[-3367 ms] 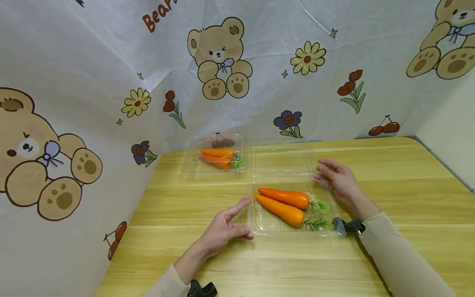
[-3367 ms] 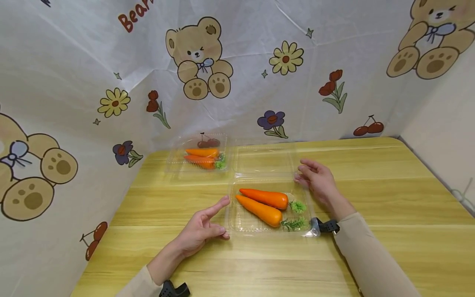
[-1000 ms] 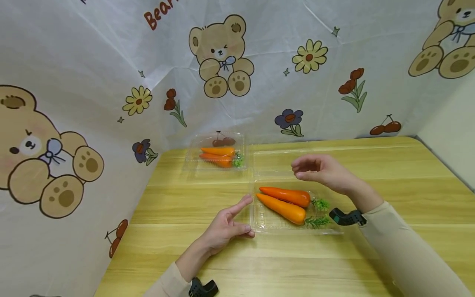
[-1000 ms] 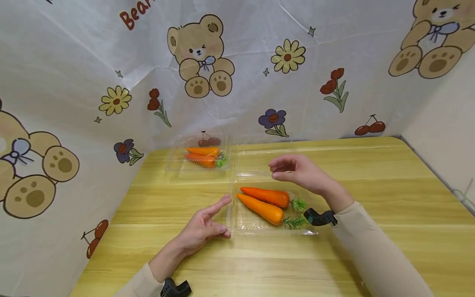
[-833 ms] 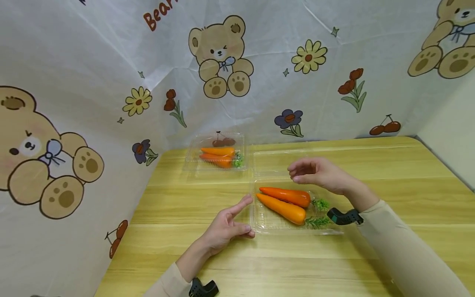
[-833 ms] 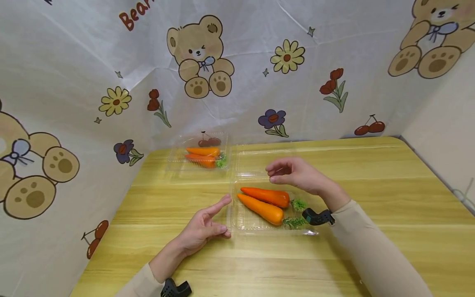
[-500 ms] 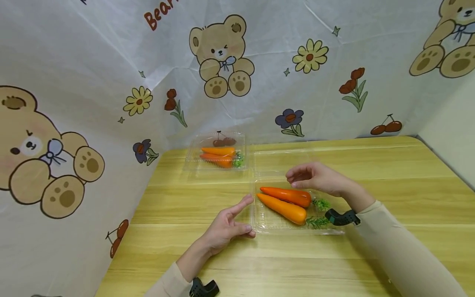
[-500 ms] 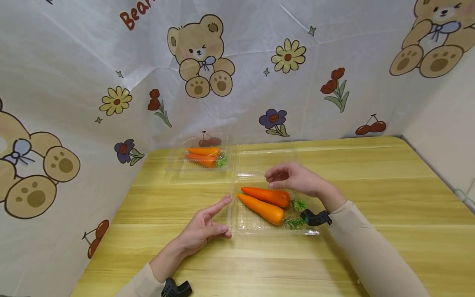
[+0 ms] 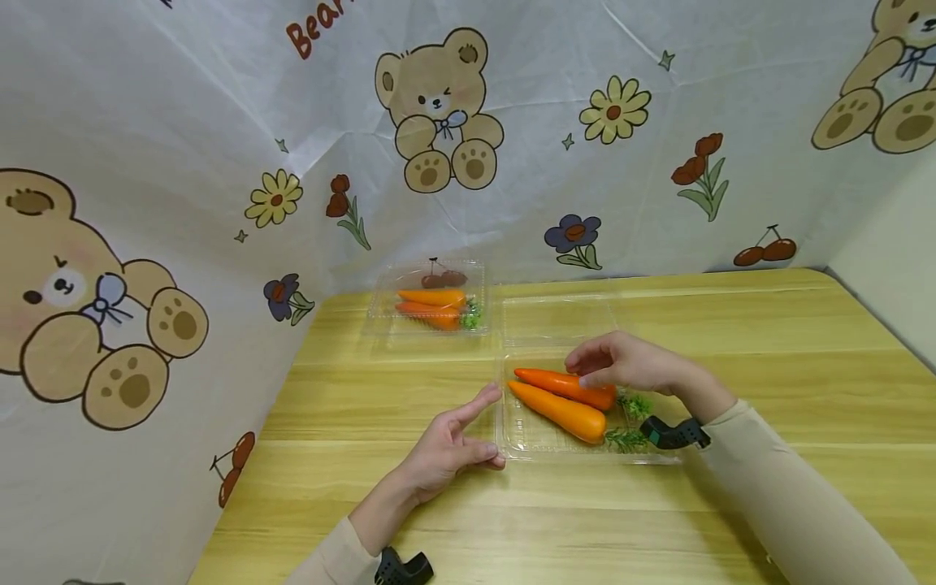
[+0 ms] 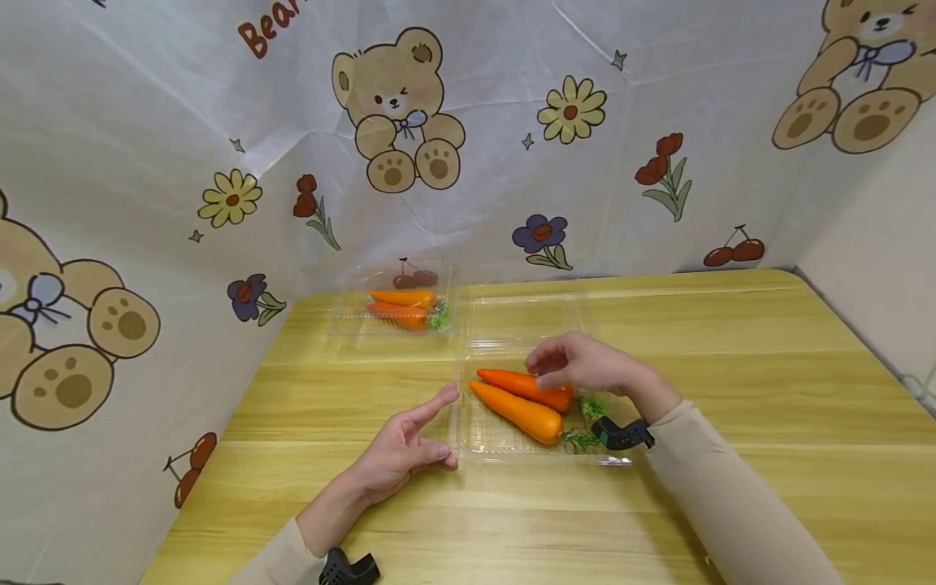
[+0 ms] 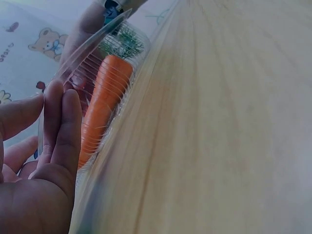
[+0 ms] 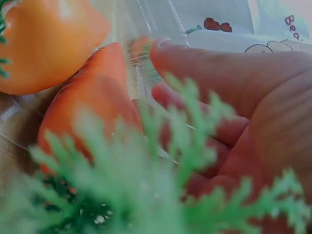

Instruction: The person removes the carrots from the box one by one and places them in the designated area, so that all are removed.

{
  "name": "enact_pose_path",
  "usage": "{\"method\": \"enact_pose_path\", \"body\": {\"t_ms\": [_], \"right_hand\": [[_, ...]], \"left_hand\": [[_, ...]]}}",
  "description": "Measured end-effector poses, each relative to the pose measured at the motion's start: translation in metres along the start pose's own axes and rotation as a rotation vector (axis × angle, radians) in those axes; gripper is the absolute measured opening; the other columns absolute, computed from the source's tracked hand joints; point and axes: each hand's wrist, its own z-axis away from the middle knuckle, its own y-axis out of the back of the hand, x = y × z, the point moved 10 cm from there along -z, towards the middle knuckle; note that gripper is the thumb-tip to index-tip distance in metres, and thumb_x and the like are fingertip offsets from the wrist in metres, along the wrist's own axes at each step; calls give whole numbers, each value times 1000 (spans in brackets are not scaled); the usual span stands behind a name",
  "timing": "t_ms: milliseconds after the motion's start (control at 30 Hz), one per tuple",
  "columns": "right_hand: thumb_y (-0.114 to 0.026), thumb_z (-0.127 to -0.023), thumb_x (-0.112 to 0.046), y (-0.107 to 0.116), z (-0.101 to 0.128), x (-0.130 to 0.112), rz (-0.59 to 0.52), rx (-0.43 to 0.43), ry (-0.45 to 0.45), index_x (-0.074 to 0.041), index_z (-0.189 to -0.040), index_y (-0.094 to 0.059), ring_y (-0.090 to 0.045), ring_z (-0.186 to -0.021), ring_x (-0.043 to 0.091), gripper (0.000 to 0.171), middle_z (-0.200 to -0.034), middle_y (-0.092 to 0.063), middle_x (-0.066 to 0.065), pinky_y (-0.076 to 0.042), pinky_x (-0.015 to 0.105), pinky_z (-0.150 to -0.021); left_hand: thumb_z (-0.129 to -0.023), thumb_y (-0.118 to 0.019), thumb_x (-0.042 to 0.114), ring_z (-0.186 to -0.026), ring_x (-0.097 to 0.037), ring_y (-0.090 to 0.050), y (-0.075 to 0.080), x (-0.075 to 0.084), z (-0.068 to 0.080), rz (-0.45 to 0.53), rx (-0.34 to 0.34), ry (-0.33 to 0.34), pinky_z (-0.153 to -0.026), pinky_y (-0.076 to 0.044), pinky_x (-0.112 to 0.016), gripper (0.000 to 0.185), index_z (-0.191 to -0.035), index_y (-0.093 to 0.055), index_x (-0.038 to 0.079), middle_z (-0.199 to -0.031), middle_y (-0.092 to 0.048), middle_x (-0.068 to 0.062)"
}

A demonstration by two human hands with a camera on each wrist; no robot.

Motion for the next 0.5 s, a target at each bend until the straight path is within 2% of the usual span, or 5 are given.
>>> {"method": "enact_pose_path", "body": {"t_ms": [167,300,500], "right_hand": [[-76,-94,-17,-7,-2,1,46,-20,-29,2,-131,-64,-66,-118,29,43,-128,-70,15,-57,49,-107],[-78,-92,-17,-11,-5,2,84,-22,-50,-1,-128,-66,-67,-111,24,40,-124,-71,11,-58,47,-103],[-80,-90,-15,-11,-8,3,117,-13,-72,-2,-125,-68,-67,-110,23,40,-120,-73,10,-58,48,-104]], "left_hand": [[-94,-68,-6,-86,-12,-76,-1,0,1,-4,2,-2,-88,-64,-26,84,-164,-21,4,-175,2,-10],[-95,-68,-5,-87,-12,-76,-1,-1,1,-11,4,3,-88,-64,-26,84,-164,-21,5,-175,1,-9],[-95,-67,-7,-87,-12,-76,0,0,0,-16,6,1,-88,-64,-26,84,-164,-22,5,-175,1,-9]]}}
